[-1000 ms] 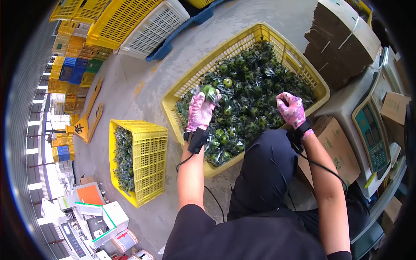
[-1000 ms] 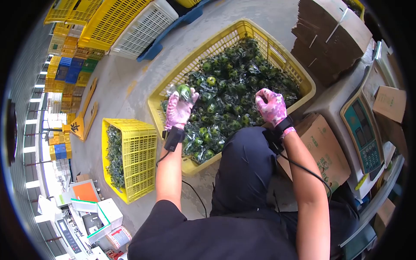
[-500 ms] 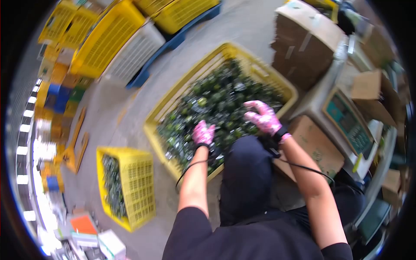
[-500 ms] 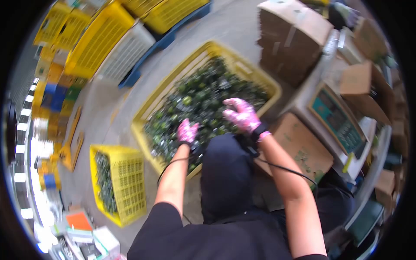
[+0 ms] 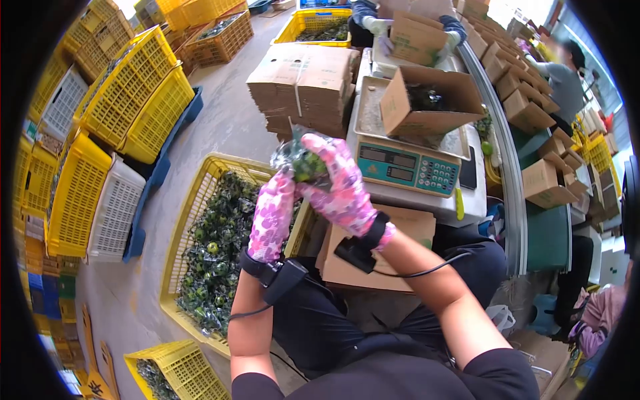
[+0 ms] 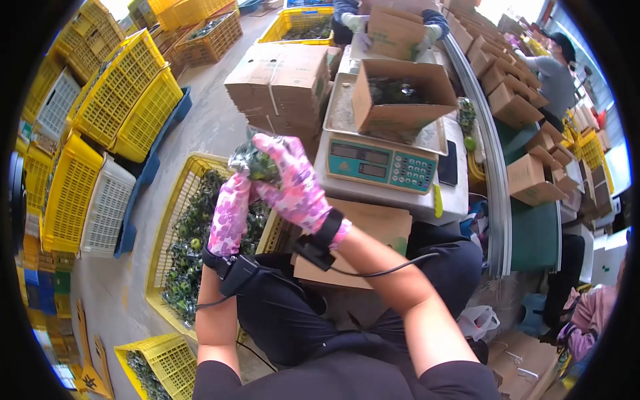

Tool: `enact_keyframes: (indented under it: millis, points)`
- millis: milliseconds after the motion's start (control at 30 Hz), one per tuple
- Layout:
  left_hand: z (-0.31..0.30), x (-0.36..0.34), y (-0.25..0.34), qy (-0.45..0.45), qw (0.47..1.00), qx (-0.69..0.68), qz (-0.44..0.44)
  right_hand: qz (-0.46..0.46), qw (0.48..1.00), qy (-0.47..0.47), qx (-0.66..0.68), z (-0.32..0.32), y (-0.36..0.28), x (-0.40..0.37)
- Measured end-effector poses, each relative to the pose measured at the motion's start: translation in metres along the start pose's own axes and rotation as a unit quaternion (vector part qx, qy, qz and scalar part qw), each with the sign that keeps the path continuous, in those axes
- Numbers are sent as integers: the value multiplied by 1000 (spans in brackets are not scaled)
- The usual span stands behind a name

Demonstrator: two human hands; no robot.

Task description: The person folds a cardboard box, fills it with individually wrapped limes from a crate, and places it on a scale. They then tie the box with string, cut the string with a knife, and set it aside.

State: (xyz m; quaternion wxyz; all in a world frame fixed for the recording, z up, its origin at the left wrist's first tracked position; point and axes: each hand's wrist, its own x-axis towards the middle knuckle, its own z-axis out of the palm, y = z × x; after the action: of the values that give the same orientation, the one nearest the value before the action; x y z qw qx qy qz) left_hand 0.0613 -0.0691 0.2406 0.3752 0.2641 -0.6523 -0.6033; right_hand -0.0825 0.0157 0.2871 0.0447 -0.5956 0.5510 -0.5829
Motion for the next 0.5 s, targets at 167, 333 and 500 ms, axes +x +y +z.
enact_keyframes:
  millis: [167, 333, 500]
  points:
    - [75, 21, 72, -133, 985, -30, -103, -36, 998, 49, 17, -87, -6, 13]
    - [124, 48, 112, -187, 971, -119, -93, -83, 980, 91, -156, -179, -15, 49]
    - [118, 59, 95, -70, 976, -172, -113, -94, 881, -45, -461, -249, 58, 53]
